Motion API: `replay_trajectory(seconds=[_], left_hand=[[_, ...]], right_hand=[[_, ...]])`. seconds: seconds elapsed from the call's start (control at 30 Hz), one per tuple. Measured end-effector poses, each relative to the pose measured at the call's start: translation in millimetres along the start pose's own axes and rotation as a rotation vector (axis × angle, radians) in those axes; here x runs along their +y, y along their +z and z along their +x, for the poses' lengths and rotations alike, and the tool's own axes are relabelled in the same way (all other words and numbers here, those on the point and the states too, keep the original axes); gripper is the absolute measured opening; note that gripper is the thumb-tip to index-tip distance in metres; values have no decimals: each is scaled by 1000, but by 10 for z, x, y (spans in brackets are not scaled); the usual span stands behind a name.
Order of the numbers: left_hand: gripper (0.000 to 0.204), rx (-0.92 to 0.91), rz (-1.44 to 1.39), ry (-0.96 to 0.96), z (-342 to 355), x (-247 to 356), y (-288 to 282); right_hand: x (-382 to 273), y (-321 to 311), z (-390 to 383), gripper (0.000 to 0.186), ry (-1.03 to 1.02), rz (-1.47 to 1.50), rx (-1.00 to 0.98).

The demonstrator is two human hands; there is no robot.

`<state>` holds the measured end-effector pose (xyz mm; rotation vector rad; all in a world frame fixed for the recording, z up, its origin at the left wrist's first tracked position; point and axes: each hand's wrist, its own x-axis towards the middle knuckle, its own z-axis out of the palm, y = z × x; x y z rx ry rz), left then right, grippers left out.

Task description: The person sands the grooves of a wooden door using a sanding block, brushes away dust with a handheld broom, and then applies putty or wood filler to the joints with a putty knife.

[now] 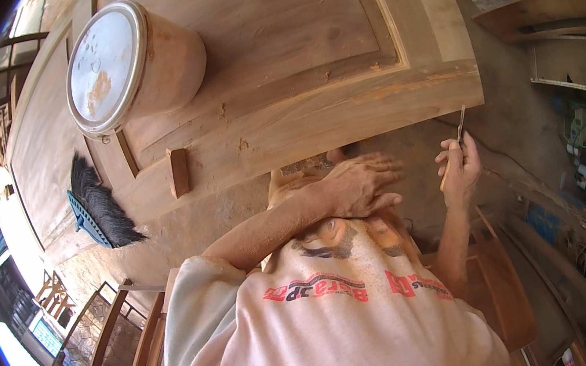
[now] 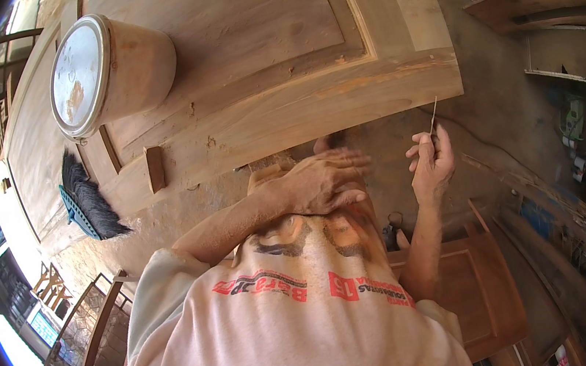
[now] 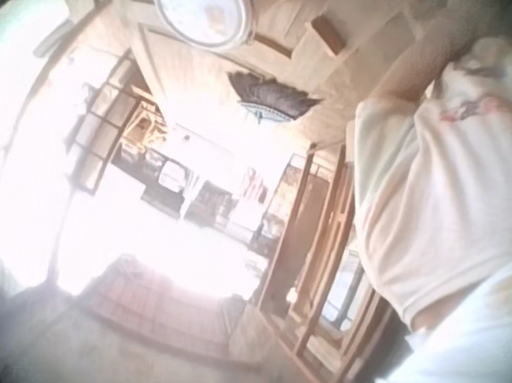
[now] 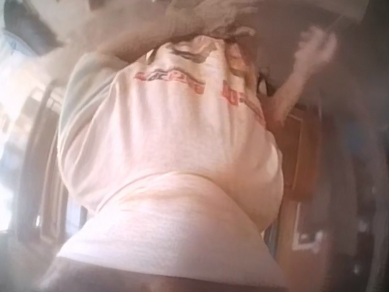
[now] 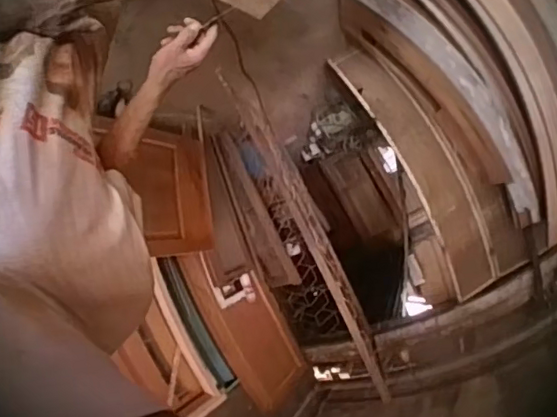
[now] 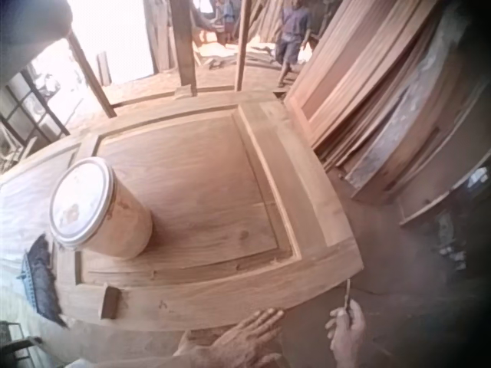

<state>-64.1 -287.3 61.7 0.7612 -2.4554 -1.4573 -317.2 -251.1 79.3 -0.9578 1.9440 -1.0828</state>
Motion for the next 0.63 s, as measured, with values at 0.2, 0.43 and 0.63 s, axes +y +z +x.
replay_trajectory(seconds=[0.2, 0.43, 0.63], left_hand=[[70, 403, 237, -115, 42, 16, -101], [65, 462, 340, -385, -779, -44, -76], [49, 547, 288, -185, -988, -84, -201]], right_hand=[[-105, 49, 200, 40, -67, -48, -91], [64, 59, 303, 39, -87, 25, -76], [-88, 289, 216, 37, -143, 13, -161]])
